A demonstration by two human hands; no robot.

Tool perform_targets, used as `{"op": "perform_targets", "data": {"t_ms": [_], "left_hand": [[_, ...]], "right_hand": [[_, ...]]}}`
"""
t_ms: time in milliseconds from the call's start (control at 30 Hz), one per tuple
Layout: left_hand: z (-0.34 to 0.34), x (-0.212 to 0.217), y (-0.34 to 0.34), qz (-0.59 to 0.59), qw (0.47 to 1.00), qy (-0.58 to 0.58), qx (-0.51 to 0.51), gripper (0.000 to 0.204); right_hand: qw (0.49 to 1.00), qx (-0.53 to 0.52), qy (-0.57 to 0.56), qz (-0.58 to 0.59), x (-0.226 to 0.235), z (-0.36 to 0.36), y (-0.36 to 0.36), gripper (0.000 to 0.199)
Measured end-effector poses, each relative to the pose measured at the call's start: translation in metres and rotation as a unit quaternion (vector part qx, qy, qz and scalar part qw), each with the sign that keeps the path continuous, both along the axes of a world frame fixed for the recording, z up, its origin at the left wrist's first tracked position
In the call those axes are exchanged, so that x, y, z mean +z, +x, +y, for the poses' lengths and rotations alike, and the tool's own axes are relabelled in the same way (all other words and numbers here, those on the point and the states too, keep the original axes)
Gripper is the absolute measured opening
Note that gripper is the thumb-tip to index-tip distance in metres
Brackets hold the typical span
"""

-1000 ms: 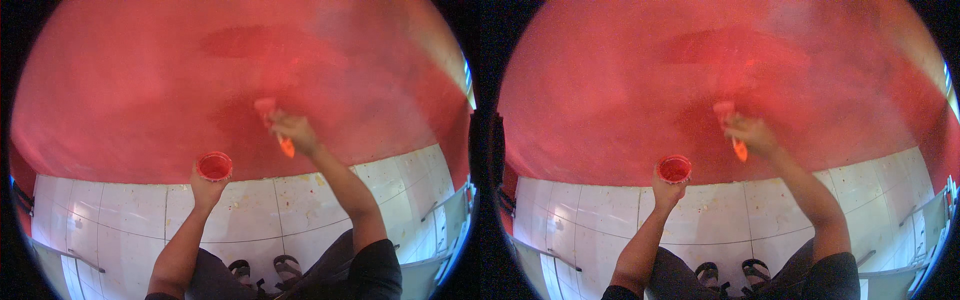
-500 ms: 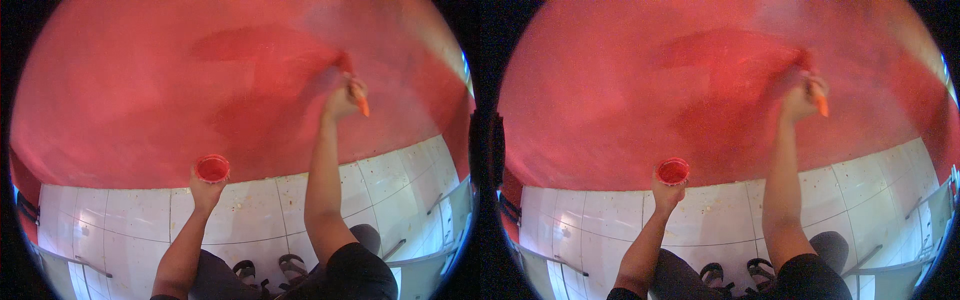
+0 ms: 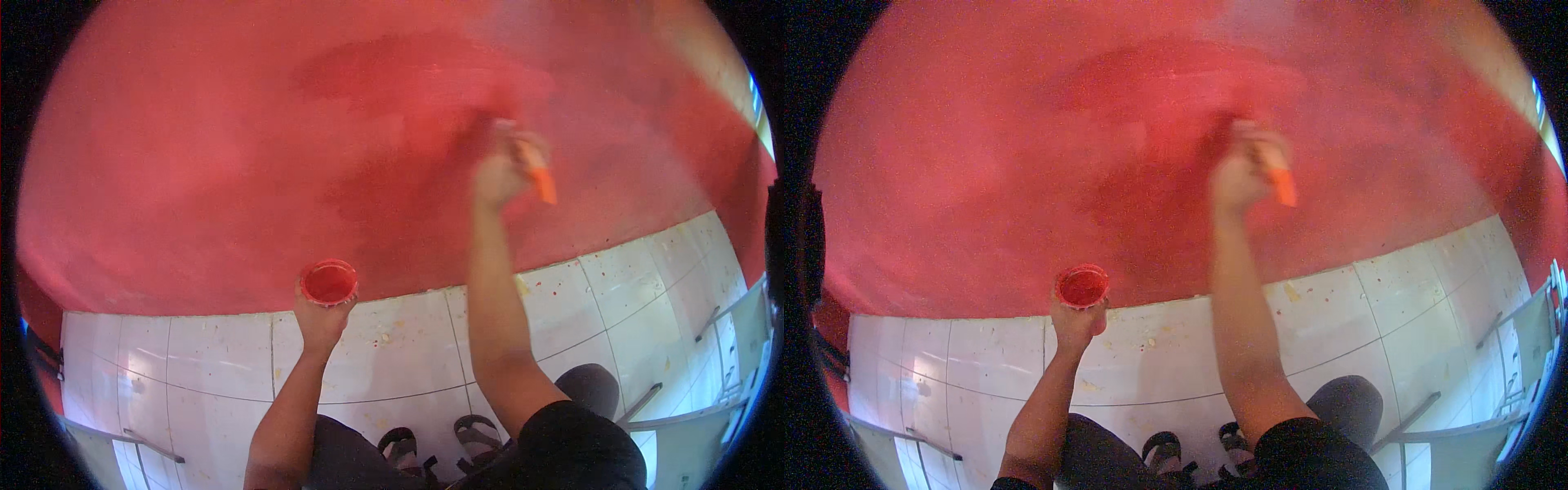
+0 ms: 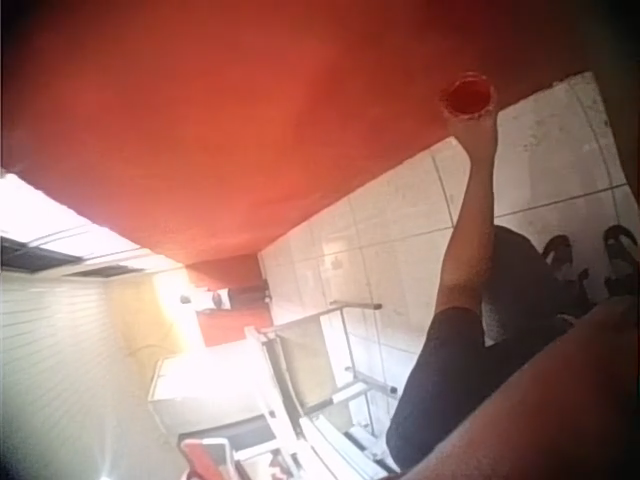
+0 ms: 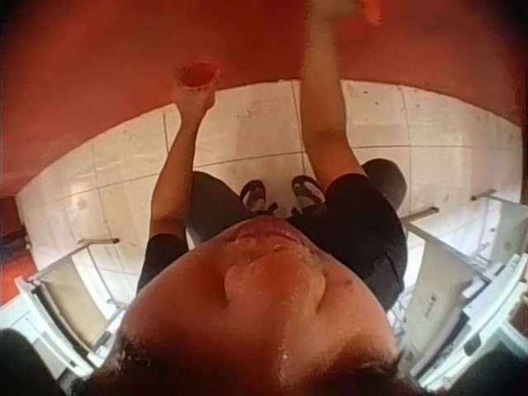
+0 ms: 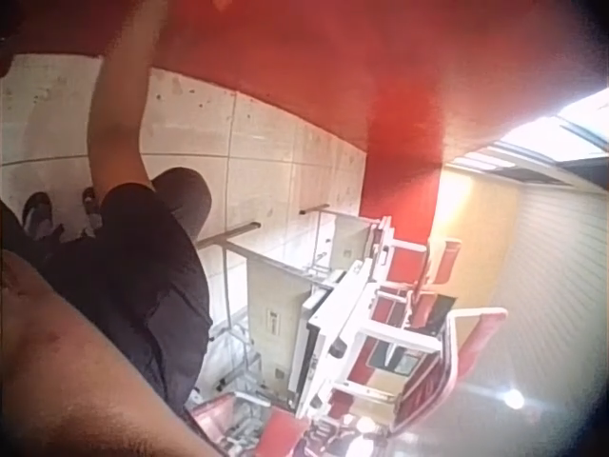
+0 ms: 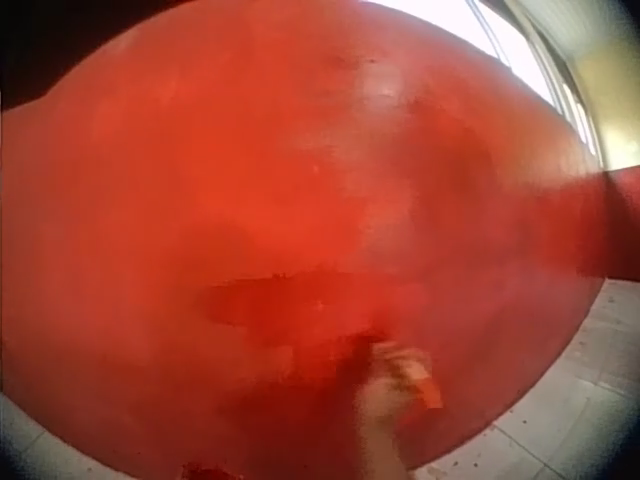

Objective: Painting a wall with red paint using a paint brush.

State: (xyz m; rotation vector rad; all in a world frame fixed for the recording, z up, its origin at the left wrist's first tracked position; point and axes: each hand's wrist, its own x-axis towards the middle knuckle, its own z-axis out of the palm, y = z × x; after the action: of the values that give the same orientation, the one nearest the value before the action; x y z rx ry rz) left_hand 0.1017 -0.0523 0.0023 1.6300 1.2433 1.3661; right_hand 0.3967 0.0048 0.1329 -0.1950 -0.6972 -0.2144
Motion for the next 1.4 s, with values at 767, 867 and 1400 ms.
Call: {"op": "perform_targets", "data": {"t_ms": [767,867,1400], "left_hand": [[0.023,-0.019,-0.014,-0.007,1.0,-0.007,-0.017,0.056],[0.016,-0.009,-0.008,-0.012,1.0,0.011,0.003,0.057],[0.016,-0.011,-0.015,-0.018,0.999,0.028,0.012,0.054]], "right_hand": [[0.912,-0.289,-0.289,-0.039,-0.036,-0.018,-0.015,0.024],[0.889,-0.345,-0.281,0.106,-0.039,-0.053,0.07,0.029],[0.903,-0.036,-0.261,-0.338,-0.041,-0.024,-0.057,0.016]]}}
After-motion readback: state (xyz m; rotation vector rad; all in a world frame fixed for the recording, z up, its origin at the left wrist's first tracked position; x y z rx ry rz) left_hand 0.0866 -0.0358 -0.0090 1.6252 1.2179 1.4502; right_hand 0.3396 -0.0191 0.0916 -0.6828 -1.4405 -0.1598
